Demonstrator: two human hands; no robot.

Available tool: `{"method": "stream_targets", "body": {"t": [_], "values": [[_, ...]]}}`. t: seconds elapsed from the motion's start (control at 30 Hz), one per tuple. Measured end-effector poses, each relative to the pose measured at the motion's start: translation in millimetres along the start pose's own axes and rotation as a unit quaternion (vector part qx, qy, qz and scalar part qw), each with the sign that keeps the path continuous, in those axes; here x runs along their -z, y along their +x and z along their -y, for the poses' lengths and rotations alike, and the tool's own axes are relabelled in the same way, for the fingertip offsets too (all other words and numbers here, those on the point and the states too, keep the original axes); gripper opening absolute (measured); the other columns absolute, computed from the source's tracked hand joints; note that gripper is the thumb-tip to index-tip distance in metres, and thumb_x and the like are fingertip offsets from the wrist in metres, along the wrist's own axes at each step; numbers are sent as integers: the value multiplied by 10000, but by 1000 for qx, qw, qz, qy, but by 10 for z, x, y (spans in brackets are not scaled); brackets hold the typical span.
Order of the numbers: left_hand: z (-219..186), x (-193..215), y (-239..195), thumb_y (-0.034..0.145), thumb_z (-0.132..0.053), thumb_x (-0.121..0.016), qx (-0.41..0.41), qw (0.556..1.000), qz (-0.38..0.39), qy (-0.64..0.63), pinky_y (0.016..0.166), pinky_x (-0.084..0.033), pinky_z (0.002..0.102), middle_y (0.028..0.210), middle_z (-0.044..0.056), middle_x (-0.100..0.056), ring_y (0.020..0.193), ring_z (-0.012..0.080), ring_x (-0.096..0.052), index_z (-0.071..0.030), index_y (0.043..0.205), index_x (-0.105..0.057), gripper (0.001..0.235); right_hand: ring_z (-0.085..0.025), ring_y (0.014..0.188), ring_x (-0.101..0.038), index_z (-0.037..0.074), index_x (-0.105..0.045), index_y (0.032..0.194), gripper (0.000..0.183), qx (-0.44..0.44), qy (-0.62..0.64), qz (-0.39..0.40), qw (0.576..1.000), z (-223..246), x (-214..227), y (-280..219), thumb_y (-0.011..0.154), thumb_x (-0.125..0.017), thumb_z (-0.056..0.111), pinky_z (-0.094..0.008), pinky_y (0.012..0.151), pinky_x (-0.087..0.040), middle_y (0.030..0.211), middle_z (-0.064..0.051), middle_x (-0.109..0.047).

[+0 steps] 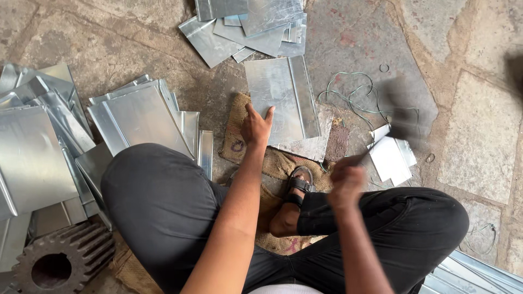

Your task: The person hammers a series of small, pre-bent metal sheets one at a time on a small metal block on the floor, using a hammer to flatten or further bend the edges.

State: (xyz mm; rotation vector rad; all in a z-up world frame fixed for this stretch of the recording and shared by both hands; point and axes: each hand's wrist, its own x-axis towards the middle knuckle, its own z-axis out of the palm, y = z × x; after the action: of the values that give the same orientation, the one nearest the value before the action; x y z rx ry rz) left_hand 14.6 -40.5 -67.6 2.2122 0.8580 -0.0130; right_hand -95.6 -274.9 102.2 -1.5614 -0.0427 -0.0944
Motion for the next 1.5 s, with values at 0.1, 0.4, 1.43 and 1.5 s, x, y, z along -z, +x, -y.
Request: {"method": "stream_targets", "body": {"t": [0.1,0.4,1.43,1.5], "values": [[-22,26,-33,925,-741,-521,5,1000,11,6,399,-515,320,796,145,-719,558,220,-695,14,1400,-427,898,-48,470,-403,148,-538,774,553,-164,-289,61,941,-223,-39,-146,1030,-355,602,-259,379,-325,595,54,-453],[-71,111,-19,929,-698,-567,-7,1000,-18,-15,563,-600,409,1008,236,-742,791,340,-754,26,1430,-410,895,-60,430,-360,135,-494,891,459,-56,-34,29,997,839,137,-18,1080,-435,548,-253,366,-293,602,39,-431],[9,-36,-53,940,-741,-560,-61,989,-121,58,422,-485,333,757,125,-721,582,240,-678,-22,1263,-480,792,-84,446,-360,96,-477,882,418,-257,-119,41,958,331,92,-221,1085,-420,456,-270,361,-295,611,17,-420],[77,-20,-125,967,-726,-542,-22,998,-42,37,441,-502,327,774,124,-715,587,230,-683,-30,1285,-469,768,-78,456,-360,103,-477,915,394,-184,-76,7,980,507,177,-279,1084,-441,457,-256,370,-291,620,22,-423]]}}
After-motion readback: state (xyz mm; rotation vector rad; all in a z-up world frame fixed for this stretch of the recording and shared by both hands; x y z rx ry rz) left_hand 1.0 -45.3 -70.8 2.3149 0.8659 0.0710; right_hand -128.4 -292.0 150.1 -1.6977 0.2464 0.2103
